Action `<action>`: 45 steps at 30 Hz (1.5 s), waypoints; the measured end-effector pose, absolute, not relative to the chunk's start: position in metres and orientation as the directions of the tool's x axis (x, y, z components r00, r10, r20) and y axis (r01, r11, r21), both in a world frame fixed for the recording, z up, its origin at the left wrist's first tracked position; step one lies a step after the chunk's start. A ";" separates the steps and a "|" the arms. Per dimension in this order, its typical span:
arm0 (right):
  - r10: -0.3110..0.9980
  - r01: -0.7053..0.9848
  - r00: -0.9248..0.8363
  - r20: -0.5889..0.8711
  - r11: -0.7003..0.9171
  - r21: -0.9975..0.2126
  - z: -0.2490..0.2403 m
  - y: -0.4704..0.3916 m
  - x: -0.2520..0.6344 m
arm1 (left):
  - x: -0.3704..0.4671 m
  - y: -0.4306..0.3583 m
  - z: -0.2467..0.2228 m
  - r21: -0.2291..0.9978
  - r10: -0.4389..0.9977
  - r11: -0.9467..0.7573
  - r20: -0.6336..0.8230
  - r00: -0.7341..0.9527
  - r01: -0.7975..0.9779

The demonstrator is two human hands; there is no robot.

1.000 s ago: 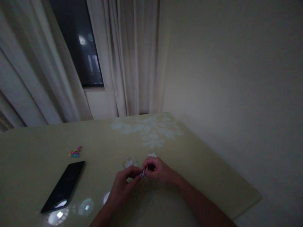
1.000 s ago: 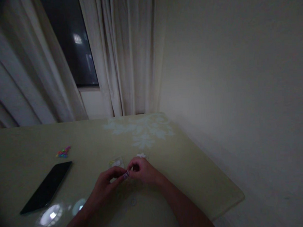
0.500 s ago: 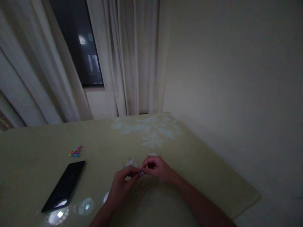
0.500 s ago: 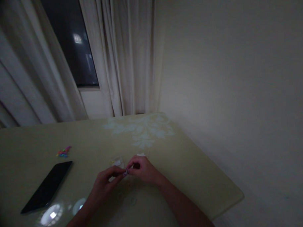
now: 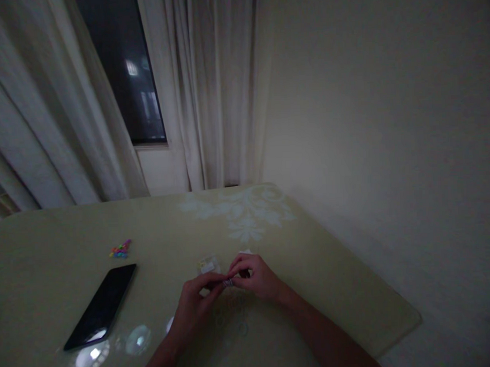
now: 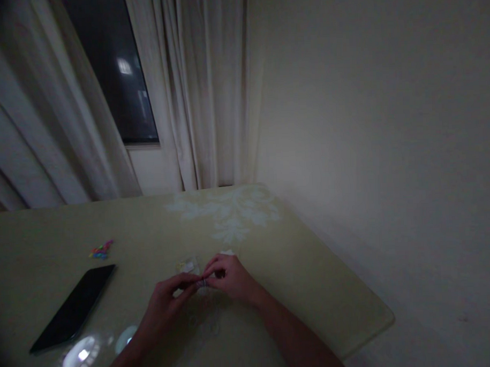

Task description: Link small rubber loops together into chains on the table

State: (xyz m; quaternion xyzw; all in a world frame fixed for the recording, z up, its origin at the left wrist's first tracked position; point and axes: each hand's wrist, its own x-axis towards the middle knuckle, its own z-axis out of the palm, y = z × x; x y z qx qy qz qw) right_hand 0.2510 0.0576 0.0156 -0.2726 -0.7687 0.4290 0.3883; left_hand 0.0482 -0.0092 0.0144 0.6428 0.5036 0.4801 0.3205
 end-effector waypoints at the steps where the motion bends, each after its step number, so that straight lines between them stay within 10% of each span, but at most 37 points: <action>1: 0.751 0.090 -0.547 0.371 0.493 -0.865 0.016 0.057 0.251 | 0.048 -0.009 0.015 0.894 0.955 -0.287 0.296 0.028 0.343; 45: 0.808 0.203 -0.451 0.379 0.506 -0.838 0.026 0.055 0.250 | -0.001 0.015 0.017 0.915 0.897 -0.127 0.270 -0.349 0.383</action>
